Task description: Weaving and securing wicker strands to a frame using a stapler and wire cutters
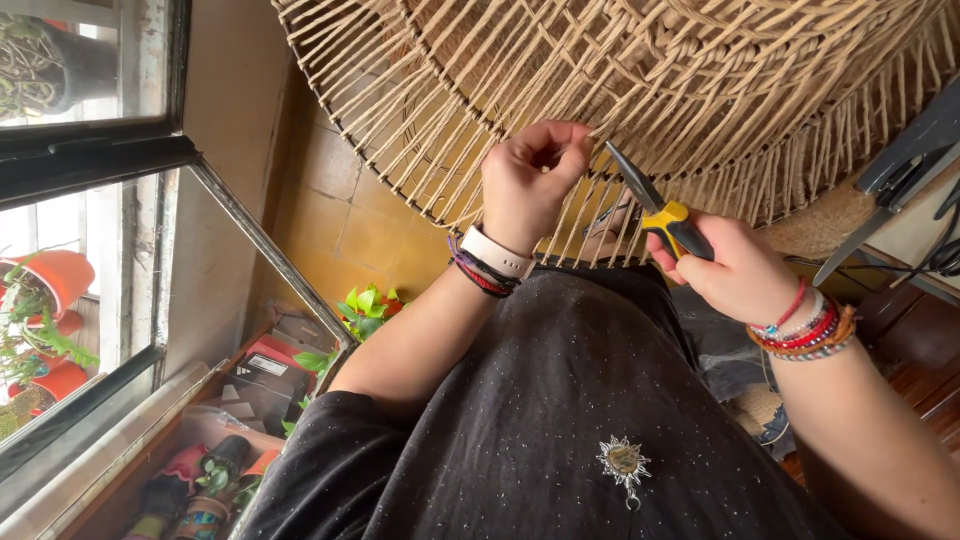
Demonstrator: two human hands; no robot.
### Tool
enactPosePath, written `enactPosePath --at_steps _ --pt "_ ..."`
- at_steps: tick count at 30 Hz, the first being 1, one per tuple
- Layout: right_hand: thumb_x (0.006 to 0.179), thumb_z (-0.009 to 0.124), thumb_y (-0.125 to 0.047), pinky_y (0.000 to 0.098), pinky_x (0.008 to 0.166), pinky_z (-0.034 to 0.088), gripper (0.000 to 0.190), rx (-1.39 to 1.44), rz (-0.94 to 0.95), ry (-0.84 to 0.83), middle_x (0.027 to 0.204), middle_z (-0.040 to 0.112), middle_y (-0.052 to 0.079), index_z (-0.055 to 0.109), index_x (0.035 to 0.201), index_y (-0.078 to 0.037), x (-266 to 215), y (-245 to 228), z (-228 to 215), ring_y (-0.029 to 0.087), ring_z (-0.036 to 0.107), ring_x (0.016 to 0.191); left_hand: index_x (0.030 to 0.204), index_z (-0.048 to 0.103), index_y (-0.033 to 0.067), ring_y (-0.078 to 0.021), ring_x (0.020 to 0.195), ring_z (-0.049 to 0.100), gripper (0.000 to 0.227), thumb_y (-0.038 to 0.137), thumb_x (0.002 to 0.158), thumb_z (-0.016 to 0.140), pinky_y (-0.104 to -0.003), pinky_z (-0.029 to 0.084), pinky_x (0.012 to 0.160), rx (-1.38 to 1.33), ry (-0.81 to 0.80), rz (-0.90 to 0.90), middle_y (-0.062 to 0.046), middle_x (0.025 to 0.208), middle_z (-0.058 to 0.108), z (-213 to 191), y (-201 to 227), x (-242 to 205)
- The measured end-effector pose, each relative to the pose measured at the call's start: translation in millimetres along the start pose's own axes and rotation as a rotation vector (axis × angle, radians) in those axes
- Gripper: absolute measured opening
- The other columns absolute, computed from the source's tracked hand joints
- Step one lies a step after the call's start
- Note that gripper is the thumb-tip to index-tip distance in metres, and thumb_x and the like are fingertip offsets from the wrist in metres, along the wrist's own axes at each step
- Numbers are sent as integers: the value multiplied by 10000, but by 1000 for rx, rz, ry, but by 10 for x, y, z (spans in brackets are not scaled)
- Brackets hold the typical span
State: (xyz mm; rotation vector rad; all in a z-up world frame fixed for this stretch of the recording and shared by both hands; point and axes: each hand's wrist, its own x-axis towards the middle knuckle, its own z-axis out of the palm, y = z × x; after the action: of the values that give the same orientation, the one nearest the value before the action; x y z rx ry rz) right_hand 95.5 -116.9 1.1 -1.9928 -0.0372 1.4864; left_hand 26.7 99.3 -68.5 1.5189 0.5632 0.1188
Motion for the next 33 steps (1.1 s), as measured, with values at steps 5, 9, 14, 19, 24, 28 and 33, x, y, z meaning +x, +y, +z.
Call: enactPosePath --at_steps 5,9,14,19,24,28,33 --pt "928 513 -42 375 664 614 197 -306 -187 191 855 736 100 681 1029 -25 45 213 150 245 704 724 1010 759 54 -130 800 737 172 194 912 739 -251 651 771 -236 -29 -126 -67 907 785 0 -83 3" --pt "841 634 -277 517 670 593 449 -951 -209 689 988 708 67 617 1282 -195 319 906 385 326 746 816 917 783 77 -44 617 579 113 166 848 778 -194 498 609 -256 81 -214 7 635 683 103 19 8" --pt "825 655 -157 435 612 600 402 -1007 -336 855 959 609 24 621 1225 -134 334 862 445 254 713 825 912 784 69 -63 578 590 112 157 843 777 -200 499 588 -257 93 -223 -15 633 686 111 24 -8" --pt "840 681 -83 463 638 604 391 -898 -288 795 964 651 67 627 1227 -82 283 856 407 302 728 807 899 786 69 -67 559 601 102 156 848 771 -198 497 577 -223 82 -183 -24 610 682 97 72 -21" --pt "763 583 14 567 798 566 277 -304 -456 307 868 726 172 675 1013 -60 160 364 218 446 723 898 915 772 62 -76 575 626 95 135 860 748 -204 515 598 -201 65 -138 -32 633 691 68 70 -21" --pt "781 469 121 592 985 504 386 -187 -380 90 971 695 237 661 1107 42 122 155 25 445 691 1026 933 770 93 -73 610 617 95 157 872 736 -213 511 632 -152 56 -94 -12 668 697 37 64 -13" --pt "844 545 91 566 927 533 375 -435 -301 151 1010 690 222 612 1212 76 187 174 -122 425 698 1049 928 755 146 -186 659 686 41 156 893 736 -321 559 672 219 101 212 -44 758 724 -50 99 -3"
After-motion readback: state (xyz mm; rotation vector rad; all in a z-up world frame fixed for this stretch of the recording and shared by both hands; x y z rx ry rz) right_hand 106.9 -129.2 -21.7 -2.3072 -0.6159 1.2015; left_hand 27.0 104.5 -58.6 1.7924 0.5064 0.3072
